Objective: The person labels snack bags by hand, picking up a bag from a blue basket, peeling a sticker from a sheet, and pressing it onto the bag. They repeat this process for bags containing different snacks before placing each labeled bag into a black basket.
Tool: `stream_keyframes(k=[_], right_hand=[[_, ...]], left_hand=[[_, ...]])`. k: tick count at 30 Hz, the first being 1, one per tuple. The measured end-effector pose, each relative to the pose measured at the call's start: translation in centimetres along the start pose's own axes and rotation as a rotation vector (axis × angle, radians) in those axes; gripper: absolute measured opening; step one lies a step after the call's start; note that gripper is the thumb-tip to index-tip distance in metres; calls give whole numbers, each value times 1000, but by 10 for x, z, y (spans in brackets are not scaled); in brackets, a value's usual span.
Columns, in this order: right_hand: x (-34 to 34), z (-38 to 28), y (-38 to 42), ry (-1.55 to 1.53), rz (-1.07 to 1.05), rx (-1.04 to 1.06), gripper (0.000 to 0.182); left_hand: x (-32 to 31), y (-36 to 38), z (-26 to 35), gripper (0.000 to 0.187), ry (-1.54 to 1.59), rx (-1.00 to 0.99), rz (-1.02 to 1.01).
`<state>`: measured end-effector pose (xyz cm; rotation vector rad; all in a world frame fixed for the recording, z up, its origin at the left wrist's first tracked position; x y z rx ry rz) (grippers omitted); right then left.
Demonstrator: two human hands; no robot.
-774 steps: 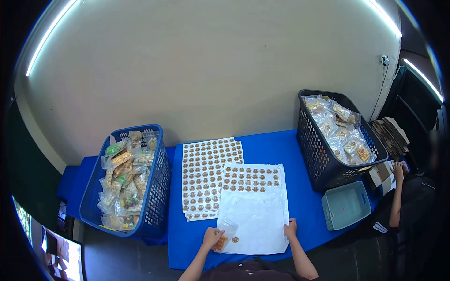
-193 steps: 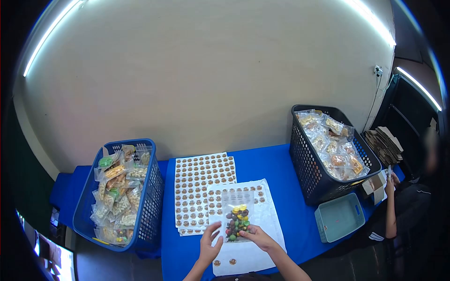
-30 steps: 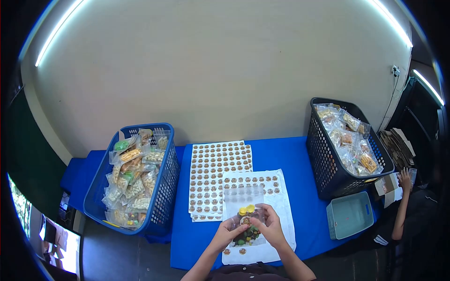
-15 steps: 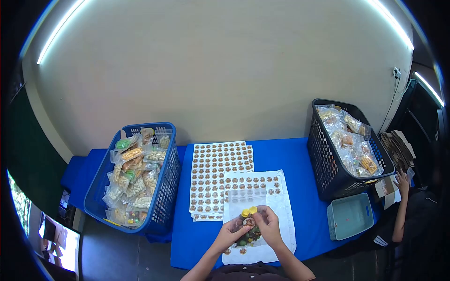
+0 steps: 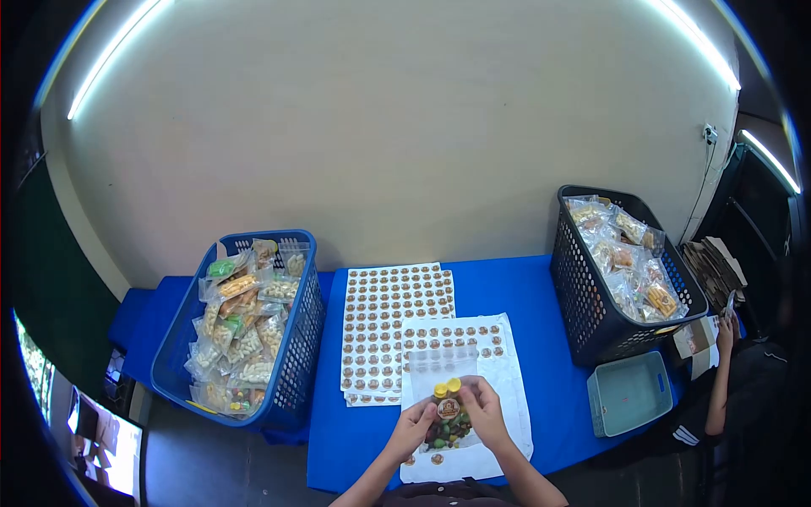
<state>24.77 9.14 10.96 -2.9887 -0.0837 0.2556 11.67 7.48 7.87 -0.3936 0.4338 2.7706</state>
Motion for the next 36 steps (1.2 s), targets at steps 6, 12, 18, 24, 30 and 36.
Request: stream_keyframes(k=[6, 12, 18, 24, 30, 36], right_hand=[[-12, -15, 7, 109, -39, 89, 51], [-10, 4, 12, 95, -226, -21, 54], [-11, -6, 12, -39, -261, -38, 53], [-28, -4, 20, -87, -302, -259, 43], [-9, -12, 2, 64, -302, 78, 63], [-16, -44, -11, 716, -347, 401, 26]], left_hand=[[-6, 3, 16, 41, -25, -76, 14], [-11, 9, 20, 43, -69, -102, -26], [-5, 24, 58, 46, -738, -649, 152], [15, 7, 62, 24, -12, -332, 170], [29, 6, 74, 18, -261, -419, 305], [16, 7, 71, 12, -830, -474, 94]])
Point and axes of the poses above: each hand's wrist, its own y-axis away from the middle knuckle, its own x-axis out of the back of the hand, z = x × y, the point moved 6 cm from there along -y, towards the middle knuckle, and after that the axes turned 4 degrees about x, right-handed, at the moved point
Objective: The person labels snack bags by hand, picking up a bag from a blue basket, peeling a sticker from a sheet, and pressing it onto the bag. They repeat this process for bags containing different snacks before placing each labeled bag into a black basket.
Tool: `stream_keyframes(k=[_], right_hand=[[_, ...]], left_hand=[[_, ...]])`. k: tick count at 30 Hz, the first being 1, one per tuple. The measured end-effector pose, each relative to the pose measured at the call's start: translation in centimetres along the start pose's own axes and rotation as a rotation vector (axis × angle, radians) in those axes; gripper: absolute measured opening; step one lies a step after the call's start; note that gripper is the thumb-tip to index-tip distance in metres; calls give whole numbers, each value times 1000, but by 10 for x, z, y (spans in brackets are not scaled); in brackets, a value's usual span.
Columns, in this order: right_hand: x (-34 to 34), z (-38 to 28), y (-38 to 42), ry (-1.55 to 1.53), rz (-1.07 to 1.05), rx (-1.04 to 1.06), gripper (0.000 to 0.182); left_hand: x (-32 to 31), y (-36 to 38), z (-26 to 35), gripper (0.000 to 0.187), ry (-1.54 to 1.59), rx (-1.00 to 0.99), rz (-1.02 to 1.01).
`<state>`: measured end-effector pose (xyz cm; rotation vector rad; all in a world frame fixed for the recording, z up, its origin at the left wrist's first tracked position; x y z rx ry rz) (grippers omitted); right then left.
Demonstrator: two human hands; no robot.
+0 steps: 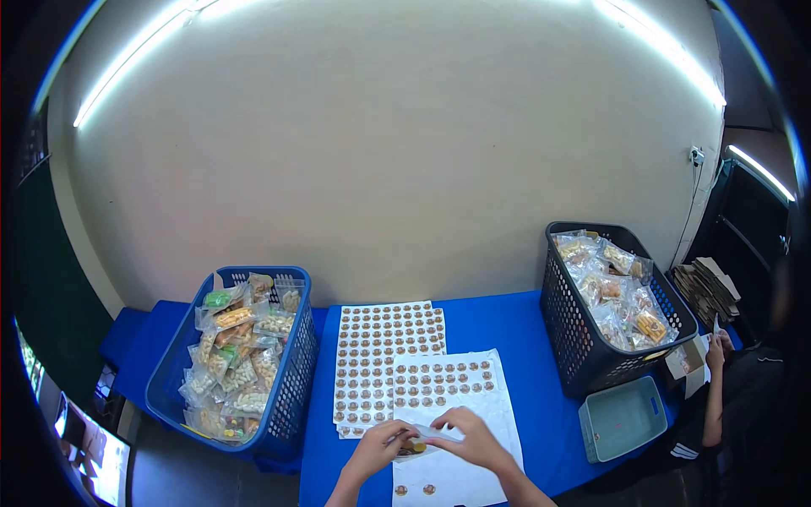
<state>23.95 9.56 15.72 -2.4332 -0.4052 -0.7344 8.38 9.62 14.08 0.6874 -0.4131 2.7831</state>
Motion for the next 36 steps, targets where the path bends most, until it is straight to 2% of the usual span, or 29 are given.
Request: stream_keyframes(k=[1, 4, 5, 8, 10, 12, 15, 18, 19, 22, 23, 26, 29, 31, 34, 36], right_hand=[[-14, -1, -2, 20, -69, 20, 20], [-33, -11, -10, 25, -2, 21, 15], [-37, -17, -14, 31, 10, 36, 15], [-44, -38, -25, 48, 34, 76, 14], [-51, -48, -30, 51, 35, 97, 13], [-54, -57, -36, 40, 69, 134, 12], [-57, -69, -38, -26, 78, 141, 12], [-63, -72, -36, -117, 43, 91, 13], [-64, -69, -34, -128, 34, 94, 14], [-74, -35, -25, -473, 24, -91, 17], [-74, -23, -23, -548, 45, -96, 18], [-62, -3, -15, -737, 103, -323, 16], [-52, -1, -17, -693, 125, -291, 15], [-46, -6, -17, -591, 117, -251, 16], [-30, -22, -19, -182, 240, 46, 22], [-22, -24, -17, -61, 278, -28, 32]], left_hand=[[1, 1, -4, 11, 27, 66, 24], [3, 5, -21, 11, 106, 258, 106], [8, 6, -22, 9, 187, 216, 161], [27, 13, -28, 8, 224, 263, 357], [48, 14, -20, 9, 213, 259, 507], [61, 15, -22, 15, 121, 109, 649], [83, 21, -19, 20, 15, 53, 889], [87, 27, -12, 22, -208, 4, 980], [84, 26, -19, 21, -138, 73, 929], [77, 16, -37, 19, 15, 160, 746], [74, 18, -24, 13, -119, 157, 776], [63, 21, 36, 23, -331, -79, 799], [30, 17, 56, 27, -431, -277, 379], [15, 15, 31, 27, -177, -195, 416], [14, 12, 9, 17, 35, -101, 471], [14, 9, -6, 14, 74, -4, 476]])
Point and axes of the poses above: each hand's wrist, its own y-axis away from the middle knuckle, its own x-axis out of the back of the hand, z = x × y, the point moved 6 cm from there along -y, towards the middle knuckle, and after that the axes turned 4 degrees about x, right-handed, at the moved point
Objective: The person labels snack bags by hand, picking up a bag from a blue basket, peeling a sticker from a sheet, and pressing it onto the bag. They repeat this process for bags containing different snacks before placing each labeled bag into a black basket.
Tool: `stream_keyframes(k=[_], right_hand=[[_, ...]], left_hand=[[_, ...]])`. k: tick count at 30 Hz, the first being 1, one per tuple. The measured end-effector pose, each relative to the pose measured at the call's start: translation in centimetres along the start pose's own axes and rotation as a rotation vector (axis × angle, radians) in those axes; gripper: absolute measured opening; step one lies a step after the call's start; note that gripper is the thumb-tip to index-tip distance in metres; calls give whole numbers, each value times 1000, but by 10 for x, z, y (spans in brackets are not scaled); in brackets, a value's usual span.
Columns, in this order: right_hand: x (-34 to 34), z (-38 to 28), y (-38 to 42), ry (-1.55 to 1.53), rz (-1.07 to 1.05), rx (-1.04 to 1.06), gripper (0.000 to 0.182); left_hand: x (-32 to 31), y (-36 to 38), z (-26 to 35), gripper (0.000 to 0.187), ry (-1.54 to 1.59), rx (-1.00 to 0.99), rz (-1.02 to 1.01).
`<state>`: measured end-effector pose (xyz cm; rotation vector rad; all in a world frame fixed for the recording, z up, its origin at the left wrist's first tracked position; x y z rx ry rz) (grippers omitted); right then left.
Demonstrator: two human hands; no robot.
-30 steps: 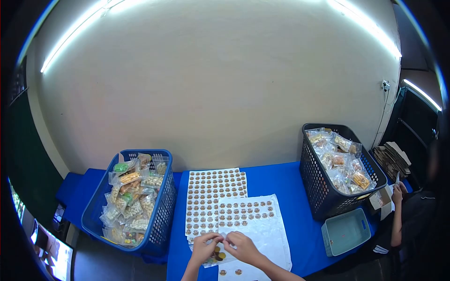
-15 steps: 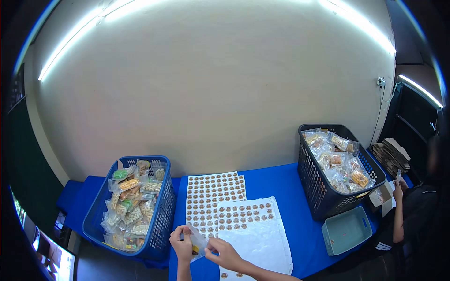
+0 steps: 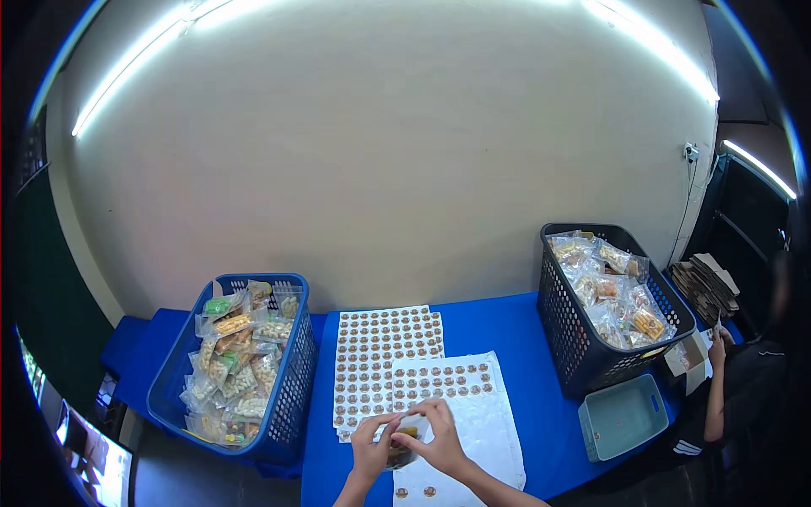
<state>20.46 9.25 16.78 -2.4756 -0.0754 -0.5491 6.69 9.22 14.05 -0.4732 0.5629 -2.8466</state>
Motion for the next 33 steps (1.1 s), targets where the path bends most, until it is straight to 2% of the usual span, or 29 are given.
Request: stream_keyframes(k=[1, 3, 4, 6, 7, 8, 10, 11, 15, 17, 21, 25, 29, 32, 33], right_hand=[[4, -3, 0, 112, 39, 5, 34], [10, -4, -1, 283, 104, 54, 35], [9, -4, -2, 317, 68, 81, 32], [9, -3, -3, 391, 0, 135, 26], [7, 2, -2, 375, -84, 123, 16], [9, 3, -2, 363, -106, 98, 15], [9, 2, 2, 334, -152, 38, 13], [10, 0, 4, 266, -88, 72, 15], [4, 7, 12, -116, -37, -176, 15], [-1, 9, 15, -173, -6, -200, 13], [-10, 9, 24, -274, -35, -234, 13], [-22, 16, 29, -339, -67, -280, 16], [-36, 29, 37, -497, -64, -317, 13], [-47, 61, 57, -694, -137, -461, 12], [-49, 71, 69, -762, -173, -526, 14]], left_hand=[[-1, -1, -1, 12, 31, 113, -26], [-6, -3, -6, 12, 21, 123, -112], [-9, -4, -6, 13, 17, 129, -156], [-11, -6, 3, 12, -64, 13, -159], [-11, -8, 6, 11, -129, -69, -137], [-13, -8, 10, 11, -194, -150, -117], [-13, -10, 18, 10, -195, -96, -127], [-13, -12, 15, 11, -198, -91, -112], [-18, -16, 4, 12, -83, -21, -13], [-15, -18, 2, 14, -58, 10, 54], [-1, -28, -22, 16, 212, 200, 236], [8, -30, 12, 17, -223, -67, 360], [9, -32, 12, 21, -213, -138, 428], [14, -44, -23, 26, 471, 147, 359], [21, -48, -19, 27, 566, 127, 325]])
Point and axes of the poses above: each hand's wrist, its own y-axis away from the middle knuckle, its own x-axis out of the back of the hand, z = x × y, the point moved 6 cm from there along -y, towards the middle knuckle, and after that the axes turned 4 degrees about x, right-handed, at the moved point
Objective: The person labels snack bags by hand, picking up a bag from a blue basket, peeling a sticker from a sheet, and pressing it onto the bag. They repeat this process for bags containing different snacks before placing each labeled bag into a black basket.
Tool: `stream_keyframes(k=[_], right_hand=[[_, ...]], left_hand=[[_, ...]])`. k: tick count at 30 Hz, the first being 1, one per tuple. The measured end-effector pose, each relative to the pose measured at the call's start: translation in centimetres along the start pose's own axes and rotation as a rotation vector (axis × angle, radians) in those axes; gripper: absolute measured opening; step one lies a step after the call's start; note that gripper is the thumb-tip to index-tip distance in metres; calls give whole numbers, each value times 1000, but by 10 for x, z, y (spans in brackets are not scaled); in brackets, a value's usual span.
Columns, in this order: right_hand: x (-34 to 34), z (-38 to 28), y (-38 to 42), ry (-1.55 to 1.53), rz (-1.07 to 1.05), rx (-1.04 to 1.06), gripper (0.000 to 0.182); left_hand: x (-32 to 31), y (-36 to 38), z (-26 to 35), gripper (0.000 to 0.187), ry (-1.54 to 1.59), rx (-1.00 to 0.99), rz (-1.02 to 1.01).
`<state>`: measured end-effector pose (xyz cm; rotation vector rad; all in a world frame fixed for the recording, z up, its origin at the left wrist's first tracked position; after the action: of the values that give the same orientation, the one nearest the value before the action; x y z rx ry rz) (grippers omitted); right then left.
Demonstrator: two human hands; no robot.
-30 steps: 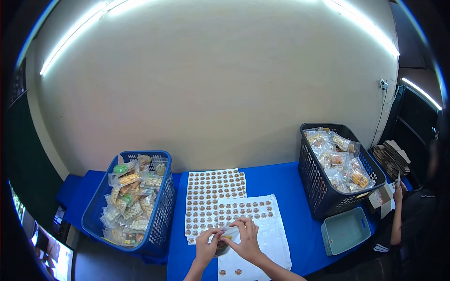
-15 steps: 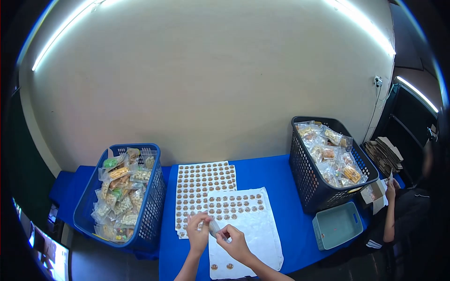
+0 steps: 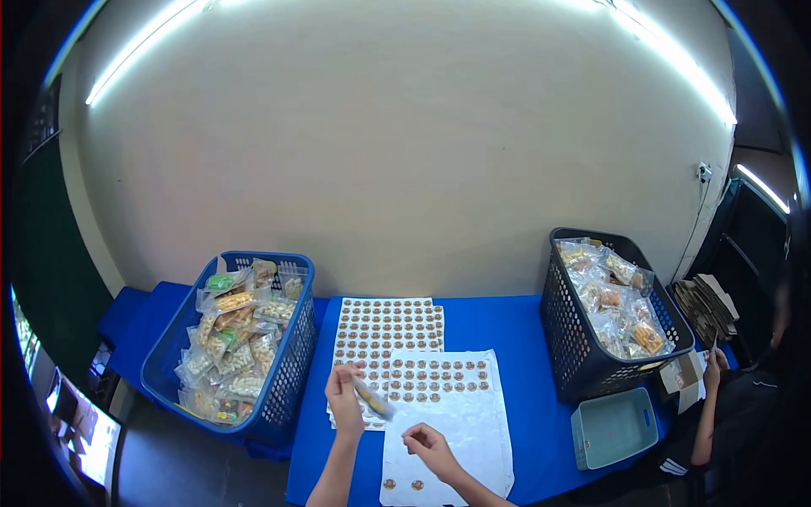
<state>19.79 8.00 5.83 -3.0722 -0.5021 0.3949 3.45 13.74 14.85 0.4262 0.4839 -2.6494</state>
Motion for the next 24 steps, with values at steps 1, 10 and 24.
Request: stream_keyframes(k=[1, 10, 24], right_hand=[[8, 11, 7, -78, 15, -112, 16], [-8, 7, 32, -788, -408, -363, 58], [31, -34, 31, -278, -143, -187, 26]], left_hand=[[4, -3, 1, 27, 164, 43, -17], [-41, 11, -19, 18, 1313, 602, -342], [-41, 57, -51, 66, 905, 1029, -513]])
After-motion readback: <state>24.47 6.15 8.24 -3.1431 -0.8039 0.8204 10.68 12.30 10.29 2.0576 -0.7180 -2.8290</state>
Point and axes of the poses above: each hand's wrist, its own y-axis away from the middle knuckle, its own x-axis out of the back of the hand, z = x × y, the point moved 6 cm from there along -y, towards the middle knuckle, and after that the axes turned 4 degrees about x, right-handed, at the moved point
